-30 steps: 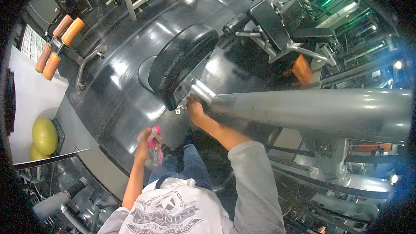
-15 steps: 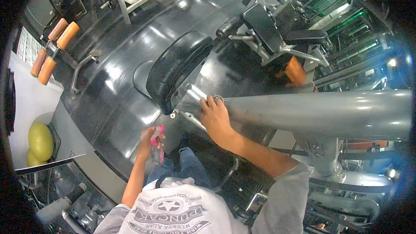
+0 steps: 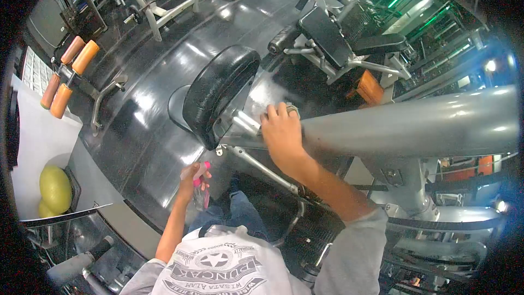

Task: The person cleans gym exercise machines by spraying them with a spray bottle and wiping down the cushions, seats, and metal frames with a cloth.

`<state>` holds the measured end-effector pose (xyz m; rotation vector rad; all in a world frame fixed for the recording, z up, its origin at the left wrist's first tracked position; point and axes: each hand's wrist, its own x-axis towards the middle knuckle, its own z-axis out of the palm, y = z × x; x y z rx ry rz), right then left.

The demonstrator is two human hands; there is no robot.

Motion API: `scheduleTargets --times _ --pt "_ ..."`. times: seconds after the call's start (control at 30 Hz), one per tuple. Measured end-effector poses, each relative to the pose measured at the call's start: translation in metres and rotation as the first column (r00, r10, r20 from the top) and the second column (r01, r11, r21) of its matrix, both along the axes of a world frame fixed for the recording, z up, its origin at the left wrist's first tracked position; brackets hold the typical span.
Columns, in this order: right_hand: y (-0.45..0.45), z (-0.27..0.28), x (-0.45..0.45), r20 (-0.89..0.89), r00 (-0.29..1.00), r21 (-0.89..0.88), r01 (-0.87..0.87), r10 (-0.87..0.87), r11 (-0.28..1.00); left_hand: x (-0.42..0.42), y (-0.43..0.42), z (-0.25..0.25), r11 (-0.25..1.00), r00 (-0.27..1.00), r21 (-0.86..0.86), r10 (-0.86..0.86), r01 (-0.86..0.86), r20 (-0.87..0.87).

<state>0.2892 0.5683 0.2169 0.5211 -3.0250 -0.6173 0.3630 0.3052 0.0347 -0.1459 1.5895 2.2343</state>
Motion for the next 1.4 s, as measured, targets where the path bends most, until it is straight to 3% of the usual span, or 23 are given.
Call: scheduleTargets --times 0.07,0.13,0.27,0.3,0.37,0.53,0.67,0.8,0.87,0.9,0.93,1.0,1.07,1.13,1.17,1.23,1.27,1.33,1.4 --pt "0.002 -0.003 0.008 -0.037 0.998 0.003 -0.048 0.048 0.999 -0.001 0.003 0.004 1.000 1.000 0.002 -0.005 0.005 0.015" --pt "0.003 -0.047 0.009 -0.263 0.955 0.017 -0.138 0.138 0.990 -0.001 0.007 0.006 1.000 0.999 0.002 -0.012 0.012 0.031" --pt "0.001 -0.141 0.019 -0.269 0.927 -0.012 -0.273 0.260 0.962 0.000 0.010 0.016 0.999 0.999 -0.007 -0.042 0.042 -0.004" --pt "0.002 -0.147 0.019 -0.275 0.927 -0.019 -0.269 0.254 0.963 0.000 0.011 0.021 0.998 0.998 -0.033 -0.057 0.058 0.014" --pt "0.008 -0.157 0.024 -0.342 0.841 -0.036 -0.458 0.420 0.888 0.001 0.011 0.023 0.997 0.997 -0.039 -0.073 0.074 0.021" --pt "0.014 -0.100 0.044 -0.345 0.858 -0.189 -0.461 0.381 0.867 -0.004 0.008 0.028 0.989 0.992 -0.080 -0.122 0.122 0.007" --pt "0.021 -0.061 0.066 -0.524 0.822 -0.223 -0.384 0.222 0.896 -0.005 0.007 0.028 0.987 0.991 -0.091 -0.131 0.129 -0.016" --pt "0.018 -0.114 0.087 -0.576 0.812 -0.281 -0.304 0.093 0.910 -0.006 0.010 0.030 0.985 0.989 -0.098 -0.146 0.142 -0.035" --pt "0.012 -0.156 0.086 -0.436 0.900 -0.482 -0.246 0.013 0.841 -0.005 0.010 0.028 0.983 0.986 -0.096 -0.162 0.157 -0.041" --pt "0.008 -0.178 0.085 -0.372 0.928 -0.643 -0.242 -0.020 0.726 -0.005 0.010 0.027 0.981 0.984 -0.092 -0.175 0.170 -0.045" --pt "0.001 -0.183 0.089 -0.375 0.927 -0.647 -0.241 -0.026 0.724 -0.004 0.010 0.030 0.980 0.983 -0.098 -0.180 0.175 -0.047" --pt "-0.009 -0.183 0.093 -0.341 0.917 -0.816 -0.178 -0.208 0.550 -0.003 0.011 0.037 0.978 0.981 -0.093 -0.191 0.187 -0.035" --pt "-0.013 -0.173 0.102 -0.396 0.871 -0.843 -0.221 -0.289 0.490 0.000 0.011 0.040 0.977 0.981 -0.104 -0.191 0.188 -0.018" --pt "-0.018 -0.142 0.100 -0.558 0.582 -0.816 -0.512 -0.591 0.267 0.001 0.010 0.039 0.976 0.982 -0.113 -0.187 0.186 -0.001" --pt "-0.016 -0.129 0.092 -0.557 0.581 -0.817 -0.513 -0.593 0.264 0.001 0.008 0.036 0.972 0.978 -0.118 -0.207 0.205 -0.005" --pt "-0.013 -0.111 0.076 -0.452 0.355 -0.768 -0.622 -0.819 0.154 0.003 0.006 0.033 0.966 0.974 -0.126 -0.229 0.226 -0.006" --pt "-0.014 -0.127 0.073 -0.449 0.353 -0.768 -0.622 -0.821 0.153 0.004 0.006 0.033 0.963 0.972 -0.135 -0.235 0.231 -0.010" --pt "-0.015 -0.194 0.057 -0.073 0.320 -0.916 -0.397 -0.945 -0.064 0.006 0.006 0.032 0.960 0.970 -0.146 -0.241 0.237 -0.014" --pt "-0.021 -0.274 0.056 0.023 0.324 -0.989 0.143 -0.946 0.025 0.009 0.005 0.032 0.964 0.970 -0.126 -0.240 0.236 -0.019"
